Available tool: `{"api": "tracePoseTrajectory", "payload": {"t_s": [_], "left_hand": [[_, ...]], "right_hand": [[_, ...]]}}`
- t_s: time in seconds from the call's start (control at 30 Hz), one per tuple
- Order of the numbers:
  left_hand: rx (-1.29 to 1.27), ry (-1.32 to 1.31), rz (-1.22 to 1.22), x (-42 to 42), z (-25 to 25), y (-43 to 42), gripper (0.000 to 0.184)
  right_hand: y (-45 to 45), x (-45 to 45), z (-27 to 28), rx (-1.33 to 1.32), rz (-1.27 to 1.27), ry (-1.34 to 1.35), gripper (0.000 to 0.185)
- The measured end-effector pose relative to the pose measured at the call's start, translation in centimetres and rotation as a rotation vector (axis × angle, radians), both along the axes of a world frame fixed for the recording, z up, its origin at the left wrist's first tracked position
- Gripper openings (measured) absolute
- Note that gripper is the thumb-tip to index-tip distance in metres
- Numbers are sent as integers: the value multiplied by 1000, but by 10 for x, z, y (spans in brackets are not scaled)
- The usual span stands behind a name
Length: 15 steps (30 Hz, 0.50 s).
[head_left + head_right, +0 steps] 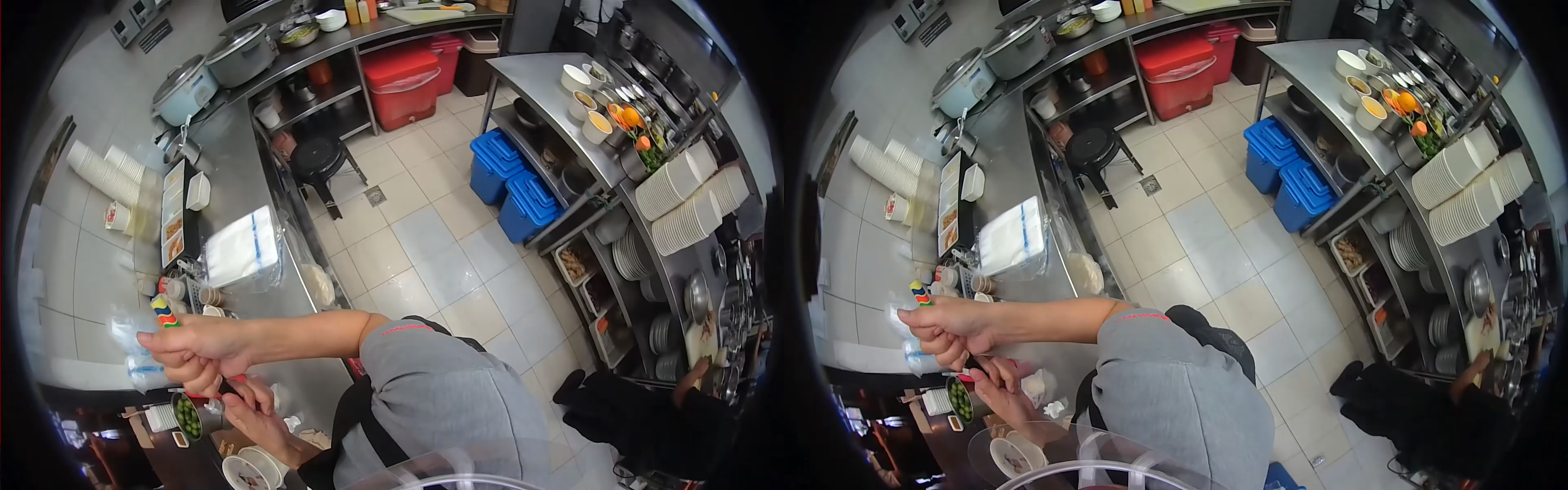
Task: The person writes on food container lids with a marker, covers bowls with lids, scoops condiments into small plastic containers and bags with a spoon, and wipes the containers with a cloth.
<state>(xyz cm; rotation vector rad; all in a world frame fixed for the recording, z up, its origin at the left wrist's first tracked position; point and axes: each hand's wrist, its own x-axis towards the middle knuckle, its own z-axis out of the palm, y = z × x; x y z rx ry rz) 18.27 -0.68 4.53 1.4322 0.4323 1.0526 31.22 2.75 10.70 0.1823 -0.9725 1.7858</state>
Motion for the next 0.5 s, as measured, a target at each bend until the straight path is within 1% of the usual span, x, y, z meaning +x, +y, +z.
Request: {"api": "tracePoseTrajectory", "payload": {"t_s": [0.13, 0.17, 0.23, 0.3, 0.33, 0.37, 0.4, 0.43, 0.5], "left_hand": [[107, 129, 145, 5, 5, -10, 44], [133, 175, 179, 4, 5, -14, 44], [171, 283, 324, -2, 6, -22, 44], [62, 214, 157, -15, 8, -26, 44], [19, 162, 83, -19, 9, -28, 42], [-16, 107, 15, -23, 11, -30, 39], [-59, -4, -7, -24, 13, -35, 36], [-86, -121, -30, -27, 16, -39, 33], [-192, -168, 22, -46, -4, -45, 29]], "right_hand": [[0, 9, 2, 3, 6, 16, 54], [3, 7, 2, 2, 39, 23, 54], [4, 8, 6, -26, 132, 26, 53], [6, 4, 6, -30, 322, 11, 52], [6, -1, 8, -17, 380, 19, 52], [8, -11, 5, -32, 545, 103, 51], [11, -25, 0, 17, 650, 160, 51], [8, -39, -2, -9, 768, 205, 49], [11, -69, -15, -6, 855, 261, 49]]}}
